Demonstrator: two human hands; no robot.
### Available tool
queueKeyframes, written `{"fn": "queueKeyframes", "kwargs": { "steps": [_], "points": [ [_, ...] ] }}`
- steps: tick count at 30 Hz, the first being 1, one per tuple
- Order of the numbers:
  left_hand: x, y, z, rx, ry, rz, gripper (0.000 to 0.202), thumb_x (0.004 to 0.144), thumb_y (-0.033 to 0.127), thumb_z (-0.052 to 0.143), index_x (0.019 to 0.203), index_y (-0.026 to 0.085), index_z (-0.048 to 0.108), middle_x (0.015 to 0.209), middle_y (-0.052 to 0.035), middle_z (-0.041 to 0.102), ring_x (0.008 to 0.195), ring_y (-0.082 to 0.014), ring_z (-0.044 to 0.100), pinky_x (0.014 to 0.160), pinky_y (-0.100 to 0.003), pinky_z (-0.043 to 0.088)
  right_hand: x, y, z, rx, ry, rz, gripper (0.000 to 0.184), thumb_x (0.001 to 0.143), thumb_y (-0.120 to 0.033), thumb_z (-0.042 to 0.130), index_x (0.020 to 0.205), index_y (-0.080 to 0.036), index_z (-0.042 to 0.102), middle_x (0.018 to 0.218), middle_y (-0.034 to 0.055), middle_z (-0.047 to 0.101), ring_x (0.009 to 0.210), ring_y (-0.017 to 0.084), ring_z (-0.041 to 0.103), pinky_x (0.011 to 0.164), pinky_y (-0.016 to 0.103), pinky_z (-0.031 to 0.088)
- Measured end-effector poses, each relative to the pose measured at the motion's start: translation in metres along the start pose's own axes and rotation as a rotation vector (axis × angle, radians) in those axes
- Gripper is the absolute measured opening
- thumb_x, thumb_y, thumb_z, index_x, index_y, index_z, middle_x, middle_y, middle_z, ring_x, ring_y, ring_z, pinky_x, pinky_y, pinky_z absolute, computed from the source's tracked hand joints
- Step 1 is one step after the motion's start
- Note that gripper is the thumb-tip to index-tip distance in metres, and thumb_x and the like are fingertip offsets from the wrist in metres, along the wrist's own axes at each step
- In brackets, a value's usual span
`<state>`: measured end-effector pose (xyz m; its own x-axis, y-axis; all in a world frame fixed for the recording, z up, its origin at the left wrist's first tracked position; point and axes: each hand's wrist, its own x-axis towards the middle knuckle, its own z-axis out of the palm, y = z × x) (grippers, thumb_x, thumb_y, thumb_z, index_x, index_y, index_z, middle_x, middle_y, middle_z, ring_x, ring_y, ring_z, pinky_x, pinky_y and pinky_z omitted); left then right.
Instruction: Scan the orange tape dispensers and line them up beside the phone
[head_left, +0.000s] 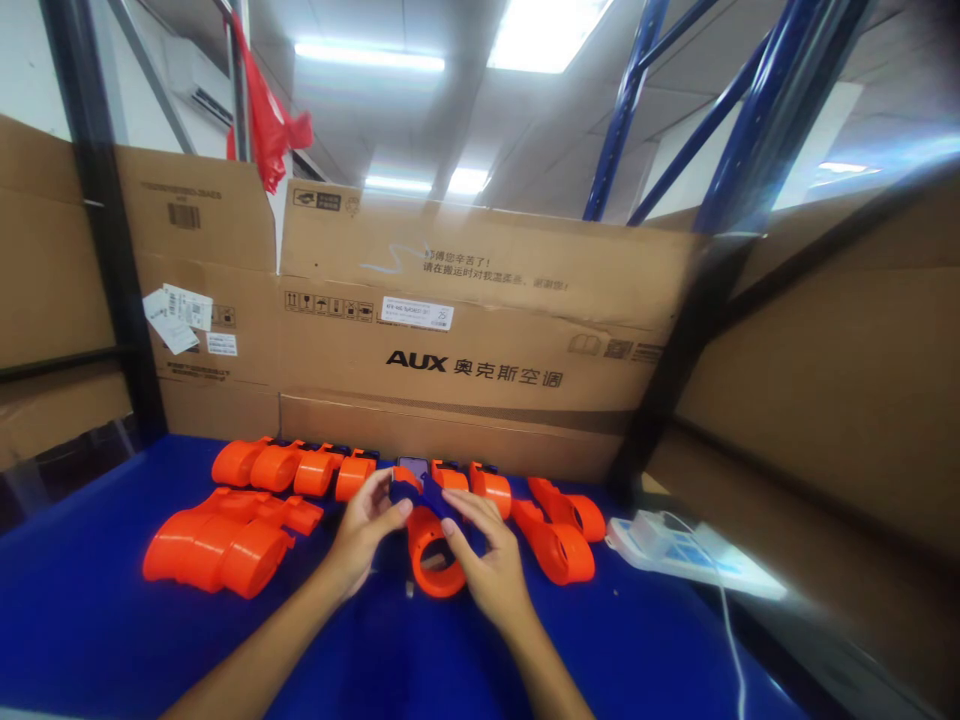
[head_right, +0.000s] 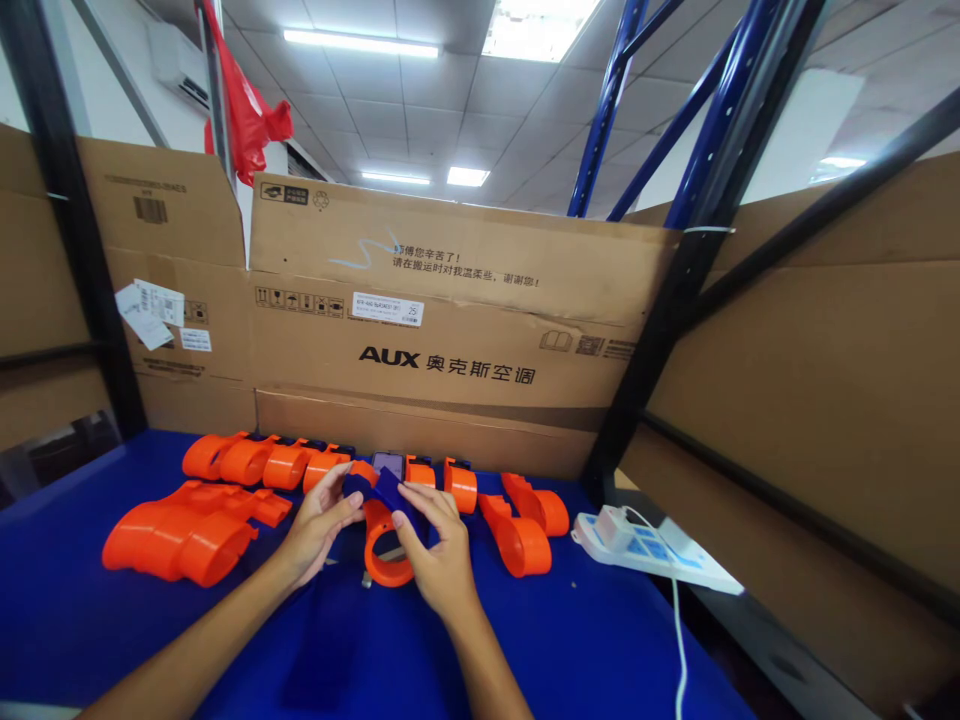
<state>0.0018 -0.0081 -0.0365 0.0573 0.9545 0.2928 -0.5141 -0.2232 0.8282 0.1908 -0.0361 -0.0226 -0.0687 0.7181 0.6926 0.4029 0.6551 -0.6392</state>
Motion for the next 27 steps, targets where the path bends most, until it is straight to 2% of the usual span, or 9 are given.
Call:
{"fn": "queueKeyframes", "kwargs": {
  "steps": [3,9,12,14,18,22,27],
  "points": [
    [0.0,-0.001,-0.001,-0.002,0.003,-0.017,0.054,0.071,0.028,0.084,0.121,0.025,0.064,0.118,-0.0073,0.069,0.111,-0.0265,0.064,0.086,-0.035,0.056,0.0,0.002,0.0,0.016,-0.018,0.025,0.03,0.09,-0.034,0.066,0.119,-0.029,0.071,0.121,0.0081,0.071,0.116,0.028,0.063,0.104,0.05,0.047],
    [-0.001,-0.002,-0.005,-0.084,-0.02,0.013,0.06,0.067,0.023,0.086,0.124,0.025,0.066,0.137,-0.0095,0.061,0.132,-0.0329,0.051,0.106,-0.045,0.046,-0.004,0.004,0.004,0.198,-0.106,0.1,0.044,0.092,-0.037,0.065,0.133,-0.025,0.058,0.136,0.0094,0.063,0.124,0.028,0.059,0.106,0.046,0.047],
    [-0.003,-0.002,-0.007,-0.111,-0.08,0.029,0.061,0.07,0.024,0.083,0.128,0.024,0.065,0.142,-0.012,0.058,0.136,-0.0351,0.047,0.111,-0.048,0.04,-0.007,0.005,0.004,0.232,-0.167,0.091,0.04,0.092,-0.038,0.064,0.129,-0.024,0.058,0.125,0.0086,0.069,0.111,0.026,0.067,0.096,0.04,0.054],
    [-0.004,-0.002,-0.009,-0.118,-0.137,0.05,0.062,0.072,0.026,0.082,0.131,0.023,0.063,0.143,-0.0135,0.057,0.138,-0.036,0.044,0.114,-0.049,0.037,-0.008,0.005,0.003,0.153,-0.158,0.05,0.041,0.09,-0.039,0.066,0.127,-0.023,0.058,0.119,0.0084,0.071,0.104,0.026,0.069,0.091,0.039,0.055],
    [-0.004,-0.001,-0.01,-0.029,-0.204,0.142,0.063,0.073,0.031,0.08,0.133,0.024,0.059,0.145,-0.0119,0.054,0.139,-0.0349,0.043,0.115,-0.048,0.034,-0.008,0.006,-0.001,-0.203,-0.061,-0.109,0.058,0.08,-0.043,0.077,0.132,-0.025,0.057,0.121,0.0104,0.068,0.109,0.03,0.064,0.097,0.046,0.049],
    [-0.001,0.002,-0.009,0.2,-0.158,0.2,0.053,0.074,0.031,0.08,0.123,0.024,0.061,0.136,-0.0118,0.062,0.128,-0.0334,0.054,0.112,-0.047,0.036,-0.009,0.009,-0.002,-0.482,-0.014,-0.216,0.057,0.083,-0.042,0.075,0.135,-0.028,0.057,0.106,0.0097,0.067,0.098,0.029,0.063,0.09,0.047,0.047],
    [0.001,0.003,-0.009,0.295,-0.099,0.227,0.043,0.075,0.032,0.079,0.113,0.023,0.061,0.125,-0.0112,0.067,0.122,-0.0324,0.059,0.108,-0.047,0.039,-0.011,0.013,0.001,-0.534,-0.011,-0.28,0.06,0.086,-0.04,0.072,0.141,-0.03,0.052,0.109,0.01,0.064,0.099,0.028,0.062,0.089,0.046,0.046]
  ]
}}
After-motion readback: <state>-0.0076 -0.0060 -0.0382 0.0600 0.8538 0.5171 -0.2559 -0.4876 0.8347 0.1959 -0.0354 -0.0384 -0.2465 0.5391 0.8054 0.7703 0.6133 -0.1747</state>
